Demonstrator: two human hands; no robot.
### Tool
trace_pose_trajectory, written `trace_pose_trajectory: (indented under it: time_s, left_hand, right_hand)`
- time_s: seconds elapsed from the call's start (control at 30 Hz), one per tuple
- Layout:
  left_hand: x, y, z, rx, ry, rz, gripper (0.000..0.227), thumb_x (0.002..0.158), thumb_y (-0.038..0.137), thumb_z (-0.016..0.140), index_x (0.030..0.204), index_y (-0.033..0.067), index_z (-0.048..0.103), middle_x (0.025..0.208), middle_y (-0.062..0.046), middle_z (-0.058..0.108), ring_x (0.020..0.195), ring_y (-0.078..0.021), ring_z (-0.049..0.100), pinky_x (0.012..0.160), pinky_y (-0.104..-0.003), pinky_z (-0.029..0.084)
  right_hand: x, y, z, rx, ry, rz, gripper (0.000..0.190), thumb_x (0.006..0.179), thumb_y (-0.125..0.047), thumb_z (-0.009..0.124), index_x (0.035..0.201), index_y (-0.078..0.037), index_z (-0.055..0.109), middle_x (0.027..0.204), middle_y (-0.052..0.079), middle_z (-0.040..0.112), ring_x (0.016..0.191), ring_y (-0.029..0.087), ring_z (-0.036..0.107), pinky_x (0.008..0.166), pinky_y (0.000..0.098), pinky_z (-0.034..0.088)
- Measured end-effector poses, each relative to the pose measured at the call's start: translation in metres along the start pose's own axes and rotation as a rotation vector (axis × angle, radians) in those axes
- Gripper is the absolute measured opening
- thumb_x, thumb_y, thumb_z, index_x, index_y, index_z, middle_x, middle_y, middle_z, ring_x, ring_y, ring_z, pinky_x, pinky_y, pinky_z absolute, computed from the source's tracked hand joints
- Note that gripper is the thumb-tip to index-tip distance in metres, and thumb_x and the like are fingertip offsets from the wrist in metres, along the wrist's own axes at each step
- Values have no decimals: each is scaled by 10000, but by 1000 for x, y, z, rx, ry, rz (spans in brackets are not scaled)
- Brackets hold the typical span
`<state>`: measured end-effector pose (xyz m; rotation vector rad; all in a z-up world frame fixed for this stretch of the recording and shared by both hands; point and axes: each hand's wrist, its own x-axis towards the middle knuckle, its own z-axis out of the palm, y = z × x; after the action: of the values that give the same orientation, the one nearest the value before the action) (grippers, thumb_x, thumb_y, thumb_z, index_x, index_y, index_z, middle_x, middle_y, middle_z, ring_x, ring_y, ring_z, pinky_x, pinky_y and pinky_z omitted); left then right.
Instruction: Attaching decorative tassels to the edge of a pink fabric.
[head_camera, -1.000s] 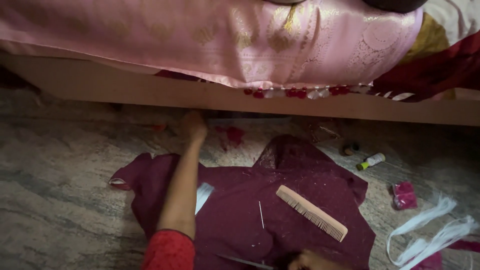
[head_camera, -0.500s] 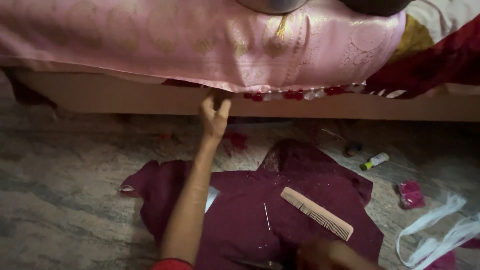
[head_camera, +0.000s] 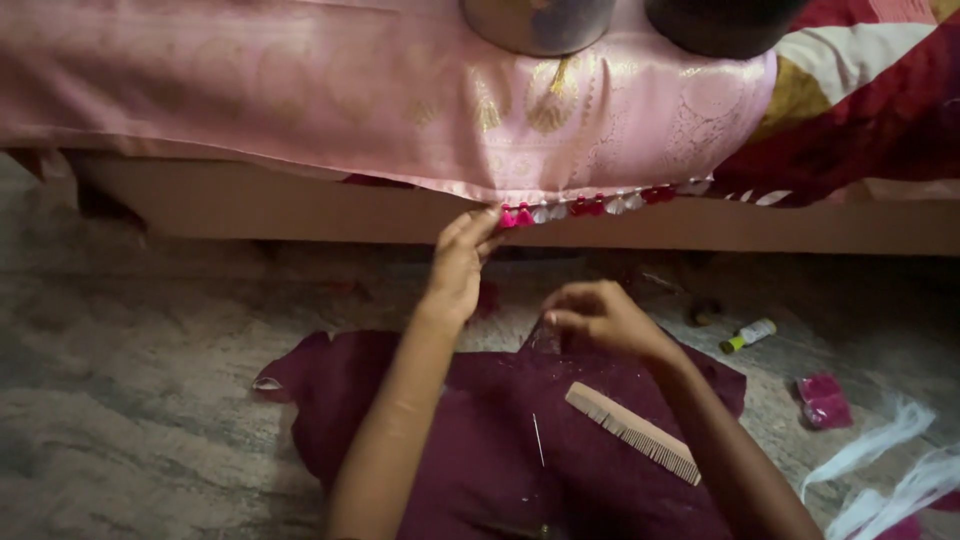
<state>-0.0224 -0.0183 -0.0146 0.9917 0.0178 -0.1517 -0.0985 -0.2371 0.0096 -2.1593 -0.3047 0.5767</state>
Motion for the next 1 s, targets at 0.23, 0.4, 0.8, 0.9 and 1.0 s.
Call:
trace_pose_trajectory:
  time_s: [0.23,0.4,0.8,0.9,1.0]
  left_hand:
    - [16,-27,-4,-7,14,187,106,925,104,745,997,34,712,954,-57,742,890,-120,669,877,-273,503]
    - [-3,1,4,220,46,190,98,897,66,747,983,25,724,934,-68,747,855,-112,669,845,-266,524]
    - [-4,12,7,115,-127,120,307,879,232,751,1075,18,650,1029,-84,718,986,-177,662,992,-337,495]
    - [-11,22,13,-136,-210,-22,475,870,399,729,1184,70,593,1095,-66,685,1060,-207,621,1102,-386,422]
    - [-17,28,15,-318,-248,-82,544,871,495,682,1191,64,597,1094,-84,700,1050,-234,620,1080,-407,394]
  right_hand:
    - [44,9,6,615,223,-166,274,972,-174,675,1134,43,718,987,144,753,880,200,706,835,345,581]
    - [63,-14,8,942,332,-89,363,918,-149,694,1224,7,579,1096,128,751,997,200,738,934,345,580]
    - [88,3,21,1045,496,-252,520,896,-45,829,1224,144,473,1000,174,723,925,211,703,920,344,548]
    - [71,-2,17,1052,511,-128,495,769,-54,813,1189,-68,553,975,130,736,884,188,722,911,330,557]
    - [54,1,2,1208,481,-112,346,783,-80,799,1080,-76,622,987,75,719,895,166,695,949,350,521]
